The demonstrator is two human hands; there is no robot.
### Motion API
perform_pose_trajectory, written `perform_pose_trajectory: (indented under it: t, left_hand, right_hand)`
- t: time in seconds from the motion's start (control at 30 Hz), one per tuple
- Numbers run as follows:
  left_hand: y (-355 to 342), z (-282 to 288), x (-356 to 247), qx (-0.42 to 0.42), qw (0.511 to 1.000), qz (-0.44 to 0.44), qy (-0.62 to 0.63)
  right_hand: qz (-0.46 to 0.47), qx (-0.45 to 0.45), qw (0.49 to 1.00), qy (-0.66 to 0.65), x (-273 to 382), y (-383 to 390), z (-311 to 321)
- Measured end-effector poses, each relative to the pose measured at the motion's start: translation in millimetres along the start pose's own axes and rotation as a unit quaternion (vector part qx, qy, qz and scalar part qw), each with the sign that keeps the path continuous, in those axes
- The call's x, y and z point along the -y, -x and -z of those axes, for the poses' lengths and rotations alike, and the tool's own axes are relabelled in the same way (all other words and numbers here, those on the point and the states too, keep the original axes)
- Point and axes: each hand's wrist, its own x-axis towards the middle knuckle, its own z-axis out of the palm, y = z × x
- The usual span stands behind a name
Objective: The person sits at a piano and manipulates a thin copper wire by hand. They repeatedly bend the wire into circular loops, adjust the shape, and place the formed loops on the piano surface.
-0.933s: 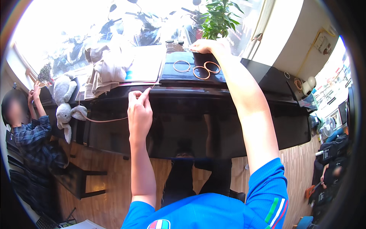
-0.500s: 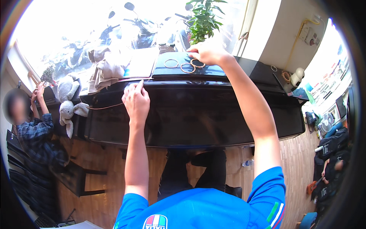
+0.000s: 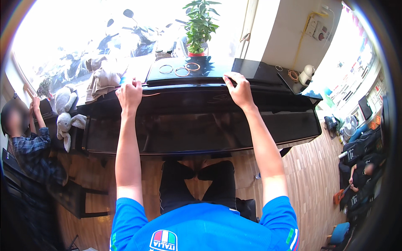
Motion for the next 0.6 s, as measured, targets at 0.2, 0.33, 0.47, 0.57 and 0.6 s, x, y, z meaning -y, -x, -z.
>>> perform_pose_trajectory:
  t: [0.2,0.33,0.47,0.57,0.6]
  left_hand:
    - [4.7,4.3,-5.6,0.012,0.999,-0.01,0.029]
    - [14.0,2.2,1.8,-0.036,0.998,-0.028,0.048]
    - [34.7,7.5,7.5,-0.048,0.99,-0.079,0.105]
    - [50.9,15.1,14.3,-0.061,0.988,-0.078,0.121]
    - [53.9,18.8,19.4,-0.07,0.985,-0.08,0.137]
  right_hand:
    - [-0.01,-0.049,0.995,0.082,2.5,10.6,-20.5]
    - [0.02,-0.103,0.985,0.133,-3.5,18.6,-32.0]
    - [0.044,-0.124,0.98,0.147,-9.0,22.4,-36.5]
    - [0.045,-0.126,0.98,0.146,-10.7,25.2,-36.5]
    - [0.046,-0.129,0.98,0.147,-10.1,25.0,-37.2]
